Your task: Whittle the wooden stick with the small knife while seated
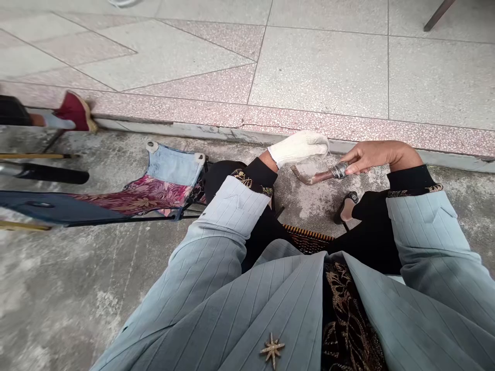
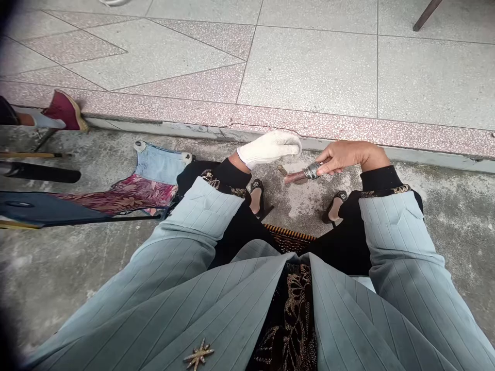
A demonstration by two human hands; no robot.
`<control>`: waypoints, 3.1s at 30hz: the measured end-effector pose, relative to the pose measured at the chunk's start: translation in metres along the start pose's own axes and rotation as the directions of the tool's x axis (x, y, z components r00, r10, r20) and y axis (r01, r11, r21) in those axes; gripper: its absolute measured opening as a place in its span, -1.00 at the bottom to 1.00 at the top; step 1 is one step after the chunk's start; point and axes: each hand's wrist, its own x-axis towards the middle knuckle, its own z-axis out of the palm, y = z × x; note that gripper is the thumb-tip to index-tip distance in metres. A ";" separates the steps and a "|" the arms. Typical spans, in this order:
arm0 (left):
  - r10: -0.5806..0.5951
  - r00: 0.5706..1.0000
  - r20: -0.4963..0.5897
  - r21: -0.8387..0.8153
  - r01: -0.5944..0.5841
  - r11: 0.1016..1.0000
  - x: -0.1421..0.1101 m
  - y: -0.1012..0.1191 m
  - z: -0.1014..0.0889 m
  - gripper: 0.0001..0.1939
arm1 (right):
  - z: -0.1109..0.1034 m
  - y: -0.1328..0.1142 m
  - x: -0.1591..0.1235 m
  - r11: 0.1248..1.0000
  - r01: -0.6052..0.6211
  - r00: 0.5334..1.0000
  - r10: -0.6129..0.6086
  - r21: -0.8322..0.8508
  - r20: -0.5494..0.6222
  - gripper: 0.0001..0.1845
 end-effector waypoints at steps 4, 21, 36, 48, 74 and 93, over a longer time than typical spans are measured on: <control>-0.043 0.999 -0.014 -0.153 0.041 0.987 0.003 -0.001 0.008 -0.80 | 0.002 -0.009 -0.011 0.874 0.304 0.940 -0.210 0.378 -0.270 -0.65; 0.010 0.998 0.057 0.164 -0.019 0.986 -0.006 0.012 -0.005 -0.74 | -0.003 0.007 0.013 0.986 -0.152 0.930 0.122 -0.061 -0.346 -0.59; 0.006 1.000 0.028 0.126 -0.010 0.992 0.000 0.032 -0.006 -0.72 | -0.009 -0.028 0.016 0.879 0.305 0.621 0.109 0.367 -0.776 -0.44; 0.007 1.000 0.026 0.235 -0.013 0.972 -0.007 0.017 -0.013 -0.77 | -0.001 -0.015 0.006 0.999 -0.035 0.983 0.039 0.021 -0.178 -0.60; -0.006 0.999 0.047 0.016 0.005 1.000 -0.004 0.021 0.006 -0.78 | 0.010 -0.005 -0.012 0.933 0.185 0.974 -0.133 0.309 -0.182 -0.45; -0.066 0.993 0.096 0.068 0.059 0.996 -0.003 0.020 0.020 -0.74 | 0.001 0.016 0.018 0.932 -0.355 0.826 0.275 -0.075 -0.492 -0.46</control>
